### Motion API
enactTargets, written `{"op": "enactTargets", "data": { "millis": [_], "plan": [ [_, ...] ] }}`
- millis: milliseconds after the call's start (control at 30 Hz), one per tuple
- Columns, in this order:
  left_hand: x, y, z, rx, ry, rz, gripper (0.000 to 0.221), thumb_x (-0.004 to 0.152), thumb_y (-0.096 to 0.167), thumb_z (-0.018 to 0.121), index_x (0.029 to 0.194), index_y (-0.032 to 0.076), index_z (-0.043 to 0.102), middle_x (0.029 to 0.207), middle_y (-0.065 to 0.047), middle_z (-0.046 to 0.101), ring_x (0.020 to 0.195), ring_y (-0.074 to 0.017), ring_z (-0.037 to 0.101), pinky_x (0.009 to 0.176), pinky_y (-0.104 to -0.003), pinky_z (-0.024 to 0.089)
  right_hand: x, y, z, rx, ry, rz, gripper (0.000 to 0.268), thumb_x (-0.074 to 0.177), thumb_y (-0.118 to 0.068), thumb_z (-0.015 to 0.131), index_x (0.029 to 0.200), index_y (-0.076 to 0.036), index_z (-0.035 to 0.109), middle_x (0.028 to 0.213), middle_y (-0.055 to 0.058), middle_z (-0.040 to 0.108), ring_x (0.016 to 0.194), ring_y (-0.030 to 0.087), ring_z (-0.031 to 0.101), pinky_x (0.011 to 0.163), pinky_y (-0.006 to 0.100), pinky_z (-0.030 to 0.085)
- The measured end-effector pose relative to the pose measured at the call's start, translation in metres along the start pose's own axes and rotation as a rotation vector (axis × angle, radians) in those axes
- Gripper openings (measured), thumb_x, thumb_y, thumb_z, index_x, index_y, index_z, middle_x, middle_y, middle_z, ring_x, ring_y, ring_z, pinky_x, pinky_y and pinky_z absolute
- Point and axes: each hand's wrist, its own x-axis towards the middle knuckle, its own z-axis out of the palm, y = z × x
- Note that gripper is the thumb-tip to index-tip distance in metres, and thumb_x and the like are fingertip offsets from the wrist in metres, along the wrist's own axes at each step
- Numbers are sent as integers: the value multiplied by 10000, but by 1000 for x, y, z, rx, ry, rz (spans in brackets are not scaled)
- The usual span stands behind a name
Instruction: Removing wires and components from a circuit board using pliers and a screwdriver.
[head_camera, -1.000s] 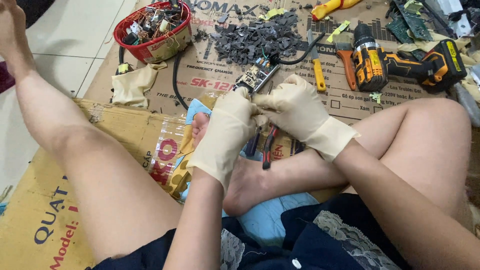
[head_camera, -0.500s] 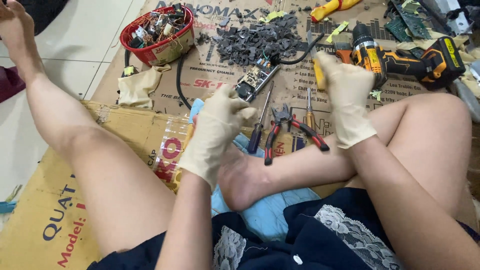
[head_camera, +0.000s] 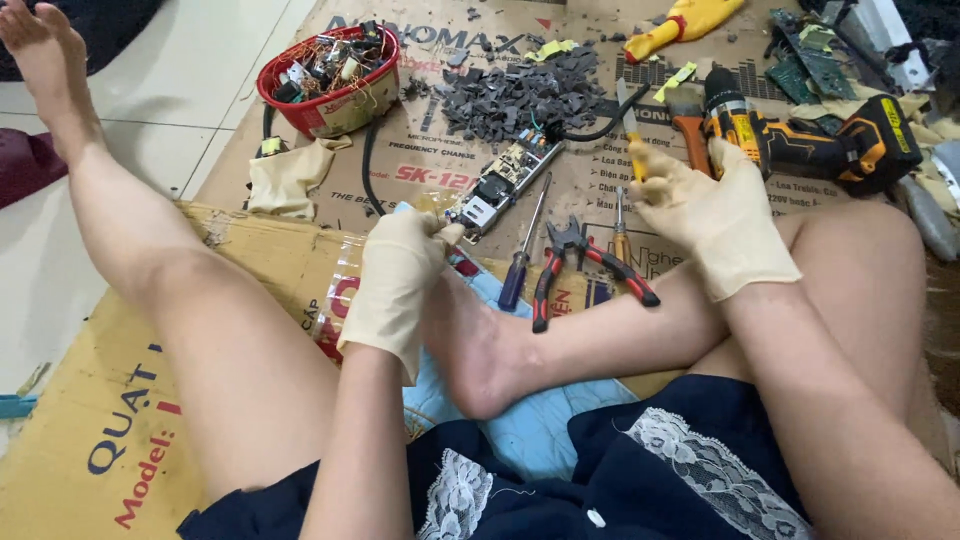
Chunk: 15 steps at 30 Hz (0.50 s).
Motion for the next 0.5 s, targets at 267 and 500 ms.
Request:
{"op": "enactTargets", "data": {
  "millis": [267,500],
  "plan": [
    [-2,11,13,232,-25,77,206,910,486,646,897,355,805,892,-5,769,1003,-246,737,889,-415,581,8,29,-16,-1028,-400,-662,394,937,-161,622,1320,-66,620,1152,149,688,757,111,689,723,239,564],
    [12,31,67,294,45,45,332,852,432,537,849,148,709,774,-177,684,721,-411,574,711,-530,476,19,73,-27,-1808,-609,-1192,365,904,-92,758,1245,-223,753,895,88,785,817,255,717,893,394,521]
  ]
}}
